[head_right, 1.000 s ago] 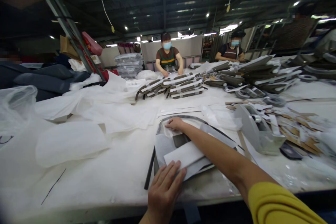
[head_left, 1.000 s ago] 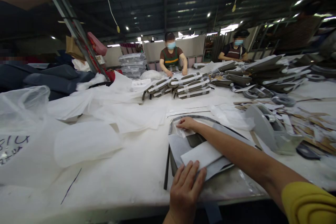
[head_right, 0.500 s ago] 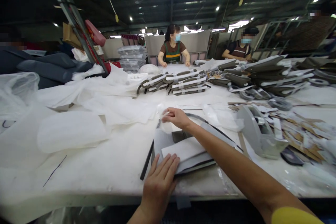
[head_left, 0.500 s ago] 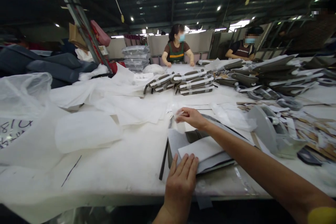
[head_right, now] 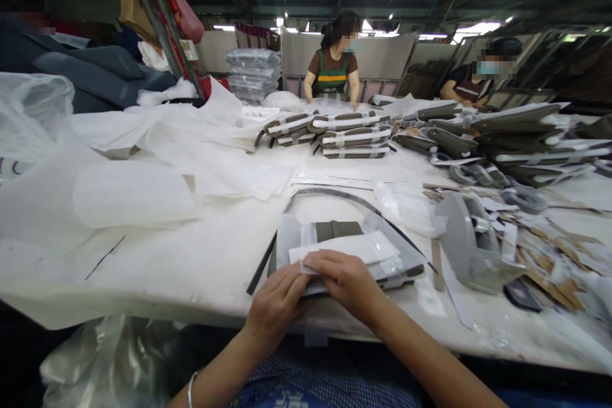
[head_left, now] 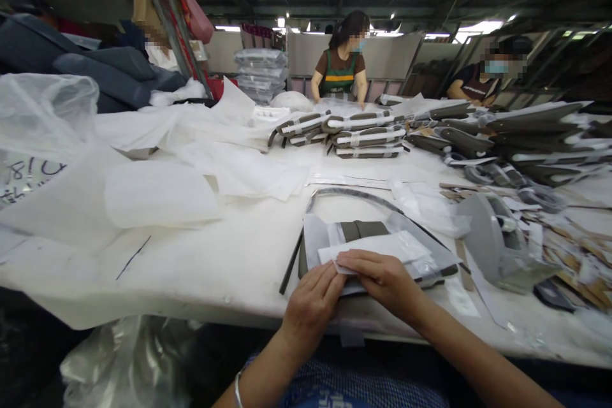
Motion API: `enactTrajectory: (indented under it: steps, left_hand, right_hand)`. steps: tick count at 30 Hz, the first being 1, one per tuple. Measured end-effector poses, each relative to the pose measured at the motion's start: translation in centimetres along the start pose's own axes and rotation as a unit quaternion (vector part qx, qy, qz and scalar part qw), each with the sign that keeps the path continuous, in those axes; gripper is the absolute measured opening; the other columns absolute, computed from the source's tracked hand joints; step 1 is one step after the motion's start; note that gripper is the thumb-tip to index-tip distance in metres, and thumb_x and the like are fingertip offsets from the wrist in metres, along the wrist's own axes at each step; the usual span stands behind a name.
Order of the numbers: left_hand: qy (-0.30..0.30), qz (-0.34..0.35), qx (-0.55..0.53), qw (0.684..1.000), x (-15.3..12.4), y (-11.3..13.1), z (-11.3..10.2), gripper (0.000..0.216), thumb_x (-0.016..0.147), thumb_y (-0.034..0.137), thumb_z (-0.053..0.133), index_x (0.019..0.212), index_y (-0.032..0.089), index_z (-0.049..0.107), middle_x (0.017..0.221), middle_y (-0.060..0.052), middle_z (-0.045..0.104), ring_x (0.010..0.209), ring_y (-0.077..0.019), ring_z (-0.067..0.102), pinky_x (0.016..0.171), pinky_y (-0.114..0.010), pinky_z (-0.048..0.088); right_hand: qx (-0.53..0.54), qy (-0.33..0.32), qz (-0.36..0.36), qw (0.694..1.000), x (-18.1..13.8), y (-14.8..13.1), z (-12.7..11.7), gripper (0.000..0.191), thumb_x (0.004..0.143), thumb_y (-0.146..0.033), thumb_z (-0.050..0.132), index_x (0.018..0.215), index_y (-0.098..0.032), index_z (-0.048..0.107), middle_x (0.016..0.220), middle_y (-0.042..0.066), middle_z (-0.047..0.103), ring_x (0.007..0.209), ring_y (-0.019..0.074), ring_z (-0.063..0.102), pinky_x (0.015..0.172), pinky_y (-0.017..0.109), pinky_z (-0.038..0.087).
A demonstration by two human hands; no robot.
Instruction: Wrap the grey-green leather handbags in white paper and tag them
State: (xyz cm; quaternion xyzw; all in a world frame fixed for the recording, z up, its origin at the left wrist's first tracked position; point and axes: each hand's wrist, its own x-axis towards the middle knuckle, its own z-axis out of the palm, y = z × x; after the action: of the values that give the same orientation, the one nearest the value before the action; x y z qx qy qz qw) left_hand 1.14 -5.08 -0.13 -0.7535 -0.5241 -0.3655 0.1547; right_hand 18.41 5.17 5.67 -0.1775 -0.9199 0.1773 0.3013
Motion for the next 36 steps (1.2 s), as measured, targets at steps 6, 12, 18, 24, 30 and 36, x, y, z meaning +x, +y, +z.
enactTrajectory:
  steps: [6, 12, 18, 24, 30, 36]
  left_hand:
    - [0.052, -0.037, -0.039, 0.997, -0.7, -0.2, 0.4, 0.033, 0.098, 0.033, 0.053, 0.124, 0.013, 0.058, 0.120, -0.013, 0.069, 0.113, -0.0214, 0.064, 0.100, -0.034, 0.054]
    - [0.013, -0.016, -0.028, 0.999, -0.4, -0.3, 0.1, 0.049, 0.101, 0.042, 0.041, 0.138, 0.012, 0.050, 0.134, -0.012, 0.062, 0.122, -0.0224, 0.059, 0.100, -0.036, 0.054]
    - [0.011, 0.019, -0.004, 1.000, -0.2, -0.3, -0.3, 0.041, 0.101, 0.031, 0.045, 0.137, 0.012, 0.054, 0.139, -0.006, 0.060, 0.133, -0.0255, 0.050, 0.104, -0.040, 0.051]
    - [0.016, 0.018, 0.015, 1.000, -0.4, -0.1, -0.2, 0.037, 0.099, 0.022, 0.049, 0.136, 0.017, 0.055, 0.137, -0.004, 0.061, 0.132, -0.0228, 0.051, 0.105, -0.039, 0.051]
    - [0.020, 0.015, 0.022, 0.999, -0.5, 0.0, 0.0, 0.037, 0.099, 0.018, 0.048, 0.135, 0.015, 0.056, 0.137, -0.006, 0.061, 0.136, -0.0235, 0.047, 0.107, -0.039, 0.050]
    - [0.015, 0.026, 0.020, 0.999, -0.6, 0.1, -0.3, 0.037, 0.099, 0.019, 0.048, 0.135, 0.015, 0.056, 0.136, -0.006, 0.062, 0.133, -0.0225, 0.051, 0.107, -0.038, 0.050]
  right_hand:
    - [-0.056, 0.065, -0.104, 0.991, -1.3, -0.5, 0.3, 0.041, 0.090, -0.002, 0.047, 0.119, -0.022, 0.068, 0.108, 0.006, 0.076, 0.102, 0.0172, 0.072, 0.099, 0.035, 0.057]
    - [-0.090, 0.049, -0.167, 0.981, -1.7, -1.2, -0.4, 0.028, 0.094, -0.007, 0.050, 0.113, -0.017, 0.068, 0.108, 0.008, 0.076, 0.101, 0.0168, 0.072, 0.097, 0.033, 0.058]
    - [-0.087, 0.027, -0.020, 0.996, 2.1, 0.0, -3.0, 0.018, 0.097, -0.028, 0.056, 0.094, -0.021, 0.072, 0.086, 0.001, 0.078, 0.076, 0.0142, 0.074, 0.075, 0.022, 0.057]
    - [-0.214, -0.195, 0.112, 0.950, 7.4, 5.0, -0.8, 0.031, 0.099, -0.030, 0.048, 0.112, -0.014, 0.071, 0.118, 0.015, 0.072, 0.111, 0.0276, 0.067, 0.099, 0.039, 0.047]
    - [-0.171, -0.277, 0.051, 0.944, 8.8, 4.9, 0.9, 0.033, 0.101, -0.025, 0.041, 0.095, -0.018, 0.072, 0.102, 0.009, 0.077, 0.100, 0.0222, 0.069, 0.110, 0.044, 0.035]
    - [-0.152, -0.273, 0.032, 0.949, 8.3, 4.3, 0.9, 0.036, 0.101, -0.025, 0.037, 0.107, -0.016, 0.071, 0.121, 0.012, 0.071, 0.115, 0.0241, 0.064, 0.111, 0.048, 0.035]
